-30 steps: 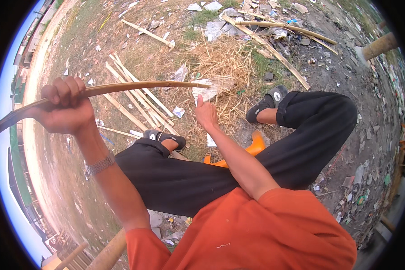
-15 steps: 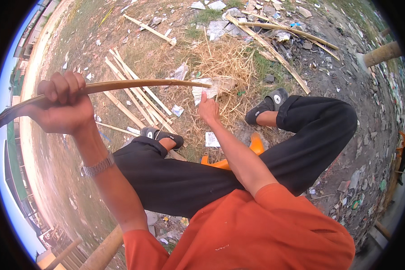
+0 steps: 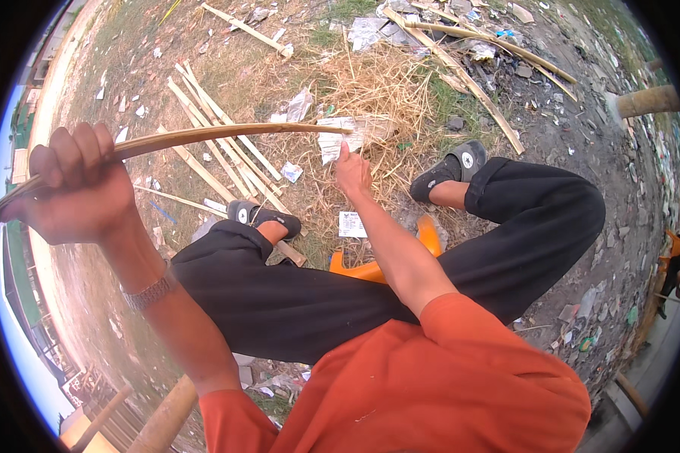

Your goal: The person sits on a small stool and uses a green utility knife to shave the surface of a long, thin piece of bamboo held in their left hand. They repeatedly scrape along the length of the bamboo to remove the outer layer.

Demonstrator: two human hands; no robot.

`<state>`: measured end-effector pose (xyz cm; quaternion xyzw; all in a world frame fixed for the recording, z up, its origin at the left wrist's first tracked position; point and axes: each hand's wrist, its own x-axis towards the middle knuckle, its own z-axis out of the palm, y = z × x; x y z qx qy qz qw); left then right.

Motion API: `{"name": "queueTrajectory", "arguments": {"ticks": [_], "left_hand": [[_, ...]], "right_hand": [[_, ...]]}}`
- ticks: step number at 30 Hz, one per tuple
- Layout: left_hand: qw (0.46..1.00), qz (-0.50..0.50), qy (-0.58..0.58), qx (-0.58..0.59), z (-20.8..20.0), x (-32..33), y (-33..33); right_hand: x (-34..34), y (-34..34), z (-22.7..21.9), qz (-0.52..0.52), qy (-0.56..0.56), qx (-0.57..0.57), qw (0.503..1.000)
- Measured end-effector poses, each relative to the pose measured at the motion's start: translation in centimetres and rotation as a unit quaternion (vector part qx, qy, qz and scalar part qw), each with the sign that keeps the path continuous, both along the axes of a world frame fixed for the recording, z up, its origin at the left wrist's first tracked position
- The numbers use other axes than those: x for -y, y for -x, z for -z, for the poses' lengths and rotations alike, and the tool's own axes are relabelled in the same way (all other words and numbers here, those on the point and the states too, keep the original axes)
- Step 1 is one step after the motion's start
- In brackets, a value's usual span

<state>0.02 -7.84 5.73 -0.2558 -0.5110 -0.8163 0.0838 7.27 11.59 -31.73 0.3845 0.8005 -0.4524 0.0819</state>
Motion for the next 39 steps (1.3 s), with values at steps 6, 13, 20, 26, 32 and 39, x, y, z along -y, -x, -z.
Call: {"name": "queueTrajectory", "arguments": {"ticks": [6,13,20,26,32,39], "left_hand": [[0.994,0.108,-0.011,0.023,-0.4,1.1,0.2],[0.996,-0.080,0.044,0.019,-0.7,0.0,0.5],[0.995,-0.093,0.035,0.004,-0.3,-0.4,-0.5],[0.989,-0.146,0.036,0.017,-0.8,-2.4,-1.6],[0.973,-0.223,0.052,0.021,-1.1,-3.8,-1.5],[0.974,-0.214,0.067,0.013,-0.7,-1.7,-0.5]], "right_hand": [[0.1,2.0,-1.3,-0.023,0.042,-0.052,0.998],[0.5,2.1,-0.3,-0.024,-0.027,-0.044,0.998],[0.8,0.7,-2.8,-0.037,0.056,-0.088,0.994],[-0.1,0.1,-1.6,-0.048,-0.022,-0.032,0.998],[-1.0,-3.2,3.9,-0.013,-0.009,0.088,0.996],[-0.6,-2.0,1.0,0.002,0.034,-0.103,0.994]]}}
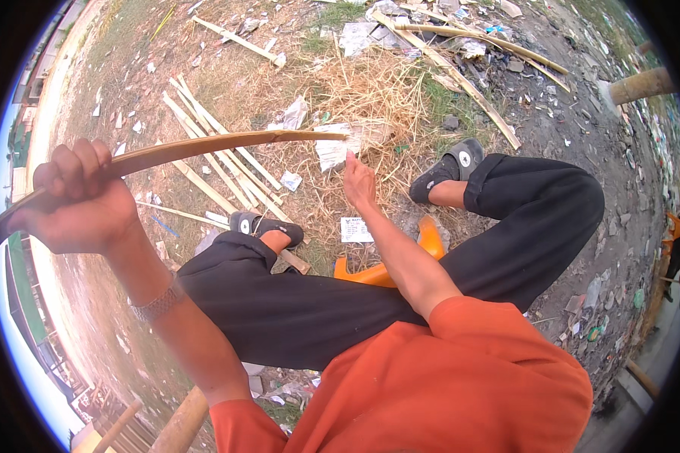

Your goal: The person sits on a small stool and uses a green utility knife to shave the surface of a long, thin piece of bamboo held in their left hand. They repeatedly scrape along the length of the bamboo to remove the outer layer.

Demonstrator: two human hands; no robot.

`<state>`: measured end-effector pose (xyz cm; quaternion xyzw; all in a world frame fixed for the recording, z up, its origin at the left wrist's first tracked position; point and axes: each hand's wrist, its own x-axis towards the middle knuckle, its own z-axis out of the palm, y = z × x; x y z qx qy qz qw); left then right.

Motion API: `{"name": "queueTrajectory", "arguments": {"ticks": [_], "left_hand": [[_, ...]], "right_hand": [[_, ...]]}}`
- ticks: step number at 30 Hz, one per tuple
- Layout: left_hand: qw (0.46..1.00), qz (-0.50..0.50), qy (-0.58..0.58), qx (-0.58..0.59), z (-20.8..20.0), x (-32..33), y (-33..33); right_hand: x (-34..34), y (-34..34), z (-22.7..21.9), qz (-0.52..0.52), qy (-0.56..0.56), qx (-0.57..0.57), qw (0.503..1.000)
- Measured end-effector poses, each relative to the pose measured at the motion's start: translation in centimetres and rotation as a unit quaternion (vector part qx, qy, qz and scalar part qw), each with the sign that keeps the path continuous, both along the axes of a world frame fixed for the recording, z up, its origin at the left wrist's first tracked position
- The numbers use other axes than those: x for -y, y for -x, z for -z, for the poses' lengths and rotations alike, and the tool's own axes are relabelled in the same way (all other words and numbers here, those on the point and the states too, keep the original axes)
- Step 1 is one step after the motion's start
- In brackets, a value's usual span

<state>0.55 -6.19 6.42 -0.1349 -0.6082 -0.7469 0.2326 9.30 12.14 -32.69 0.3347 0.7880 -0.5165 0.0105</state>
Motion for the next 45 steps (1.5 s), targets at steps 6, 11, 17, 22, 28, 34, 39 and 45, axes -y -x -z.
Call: {"name": "queueTrajectory", "arguments": {"ticks": [6,11,17,22,28,34,39,45], "left_hand": [[1.000,0.001,0.019,0.015,-0.1,-0.9,0.4],[0.991,0.131,-0.024,0.003,0.2,2.3,1.6],[0.996,0.085,-0.013,-0.022,0.8,3.0,2.0],[0.996,-0.093,-0.002,-0.019,1.3,-1.8,1.6],[0.976,-0.206,0.034,-0.057,1.0,-3.0,0.1],[0.987,-0.146,-0.026,-0.068,1.1,-4.4,-1.1],[0.987,-0.141,-0.027,-0.077,1.0,-4.3,-1.4],[0.982,-0.174,0.004,-0.080,0.5,-4.6,-1.7]], "right_hand": [[-1.5,1.1,0.6,-0.034,-0.027,0.181,0.983],[-0.3,0.3,1.2,-0.002,-0.032,0.051,0.998],[0.3,1.6,-1.3,-0.013,0.038,0.012,0.999],[0.4,3.5,-5.8,-0.067,0.063,-0.046,0.995],[3.6,2.8,-15.0,-0.097,0.030,-0.090,0.991],[2.7,2.2,-13.7,-0.100,-0.058,-0.055,0.992],[2.6,1.0,-12.9,-0.120,-0.093,-0.016,0.988],[2.8,1.1,-13.3,-0.119,-0.098,-0.010,0.988]]}}
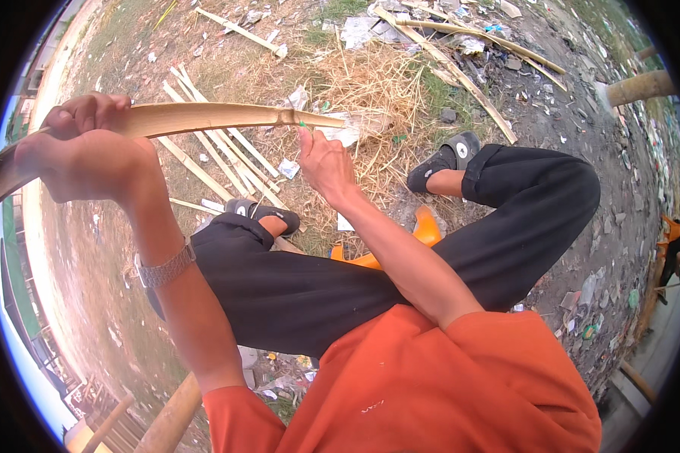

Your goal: The person sits on a small stool and uses a green utility knife to shave the surface of a long, thin piece of bamboo held in their left hand. They repeatedly scrape along the length of the bamboo to remove the outer layer.

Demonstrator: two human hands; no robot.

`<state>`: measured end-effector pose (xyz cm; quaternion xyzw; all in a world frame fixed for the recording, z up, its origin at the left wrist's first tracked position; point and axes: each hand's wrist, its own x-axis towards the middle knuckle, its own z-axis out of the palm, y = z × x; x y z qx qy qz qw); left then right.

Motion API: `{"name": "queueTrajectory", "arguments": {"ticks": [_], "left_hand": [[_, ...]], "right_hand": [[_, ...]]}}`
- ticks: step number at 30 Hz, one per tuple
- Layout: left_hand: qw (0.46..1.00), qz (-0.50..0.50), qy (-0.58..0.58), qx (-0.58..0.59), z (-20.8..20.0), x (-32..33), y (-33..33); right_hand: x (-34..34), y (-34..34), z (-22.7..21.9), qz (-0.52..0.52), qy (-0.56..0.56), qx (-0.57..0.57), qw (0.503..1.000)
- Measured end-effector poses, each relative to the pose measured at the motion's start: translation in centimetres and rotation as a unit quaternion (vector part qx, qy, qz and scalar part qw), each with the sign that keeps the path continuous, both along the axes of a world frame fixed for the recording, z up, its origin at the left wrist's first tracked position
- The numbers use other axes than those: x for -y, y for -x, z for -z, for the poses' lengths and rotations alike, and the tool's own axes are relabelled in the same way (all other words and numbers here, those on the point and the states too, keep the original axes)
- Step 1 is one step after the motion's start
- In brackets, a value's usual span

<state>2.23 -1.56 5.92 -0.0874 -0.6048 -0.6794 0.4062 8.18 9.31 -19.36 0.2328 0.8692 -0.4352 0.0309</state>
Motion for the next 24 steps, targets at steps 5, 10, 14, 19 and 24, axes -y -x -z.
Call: {"name": "queueTrajectory", "arguments": {"ticks": [5,10,14,19,24], "left_hand": [[0.999,0.042,0.000,-0.007,0.3,0.4,0.1],[1.000,0.012,0.018,-0.004,0.0,-1.1,-0.6],[1.000,0.008,0.006,-0.001,-0.3,-0.4,1.0],[1.000,0.016,0.000,0.005,0.2,-0.5,0.3],[1.000,0.018,-0.006,0.006,-0.1,0.4,0.8]], "right_hand": [[-1.5,0.6,-0.4,0.009,0.015,0.010,1.000],[-0.4,0.2,1.0,-0.010,0.049,0.007,0.999],[-0.4,1.2,0.3,-0.007,0.035,0.000,0.999],[-0.4,-0.1,1.5,-0.002,-0.019,-0.005,1.000],[-0.6,1.6,-0.7,-0.011,-0.003,0.000,1.000]]}}
